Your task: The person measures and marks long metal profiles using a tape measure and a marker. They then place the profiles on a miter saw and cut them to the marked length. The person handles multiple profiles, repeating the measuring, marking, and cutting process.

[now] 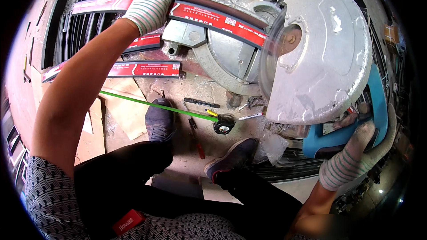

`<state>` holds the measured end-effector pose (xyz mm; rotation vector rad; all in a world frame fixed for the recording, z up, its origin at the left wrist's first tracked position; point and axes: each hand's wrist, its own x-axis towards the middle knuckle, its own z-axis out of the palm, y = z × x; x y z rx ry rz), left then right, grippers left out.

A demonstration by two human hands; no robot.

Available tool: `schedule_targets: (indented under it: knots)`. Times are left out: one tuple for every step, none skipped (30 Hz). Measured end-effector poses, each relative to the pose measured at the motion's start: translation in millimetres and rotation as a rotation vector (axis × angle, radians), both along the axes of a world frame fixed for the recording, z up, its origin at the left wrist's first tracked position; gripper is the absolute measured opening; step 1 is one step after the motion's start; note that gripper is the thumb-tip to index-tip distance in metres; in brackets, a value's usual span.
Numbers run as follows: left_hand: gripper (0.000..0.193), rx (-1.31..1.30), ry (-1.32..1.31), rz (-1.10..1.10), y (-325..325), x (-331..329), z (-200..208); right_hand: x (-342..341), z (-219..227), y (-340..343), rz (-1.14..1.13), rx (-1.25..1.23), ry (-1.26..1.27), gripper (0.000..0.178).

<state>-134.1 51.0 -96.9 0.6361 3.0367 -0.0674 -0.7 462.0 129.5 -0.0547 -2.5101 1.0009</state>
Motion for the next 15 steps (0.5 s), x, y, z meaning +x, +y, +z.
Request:
schedule_targets:
  knots:
    - [0.009,0.003,0.012,-0.004,0.7,0.6,0.6,0.5,0.9,2.7,-0.008,0.073,0.015,0.058]
    - [0.009,0.006,0.023,-0.007,1.5,0.7,0.8,2.6,2.3,3.6,-0.018,0.089,-0.01,0.059]
    - [0.008,0.015,0.033,-0.012,0.9,0.4,-0.8,4.9,3.7,4.2,-0.028,0.105,-0.034,0.06]
    - [0.008,0.022,0.042,-0.016,0.1,0.6,-1.5,9.4,5.7,3.3,-0.041,0.063,-0.099,0.061]
    - [0.007,0.03,0.052,-0.021,-0.3,0.7,-2.4,9.9,5.5,3.0,-0.046,0.077,-0.108,0.062]
    - [0.007,0.02,0.037,-0.015,-0.9,0.7,-3.2,10.3,5.4,2.8,-0.052,0.092,-0.118,0.064]
    - [0.007,0.012,0.023,-0.009,1.0,0.5,0.0,7.7,4.1,2.8,-0.051,0.165,-0.073,0.064]
    - [0.007,0.004,0.009,-0.003,2.2,0.4,1.5,7.0,3.3,3.6,-0.045,0.21,-0.047,0.065]
    - [0.007,0.007,0.013,-0.005,1.7,0.1,-0.6,6.6,2.5,4.3,-0.04,0.256,-0.02,0.066]
    - [0.008,0.008,0.018,-0.006,0.9,0.0,-1.8,7.2,0.8,6.1,-0.031,0.272,-0.011,0.067]
    - [0.008,0.009,0.024,-0.007,0.0,-0.1,-2.9,8.0,0.3,6.1,-0.034,0.274,-0.011,0.068]
    - [0.008,0.009,0.038,-0.021,-1.4,0.1,-3.8,8.7,-0.1,6.0,-0.036,0.276,-0.012,0.068]
    - [0.009,0.01,0.053,-0.036,-0.6,0.3,-2.4,10.6,0.2,4.6,-0.053,0.264,-0.023,0.069]
    - [0.009,0.011,0.067,-0.051,0.1,0.6,-1.0,12.6,-0.1,5.0,-0.059,0.208,-0.047,0.069]
    - [0.01,0.005,0.055,-0.04,1.2,1.0,0.4,14.7,-0.4,5.4,-0.067,0.152,-0.071,0.069]
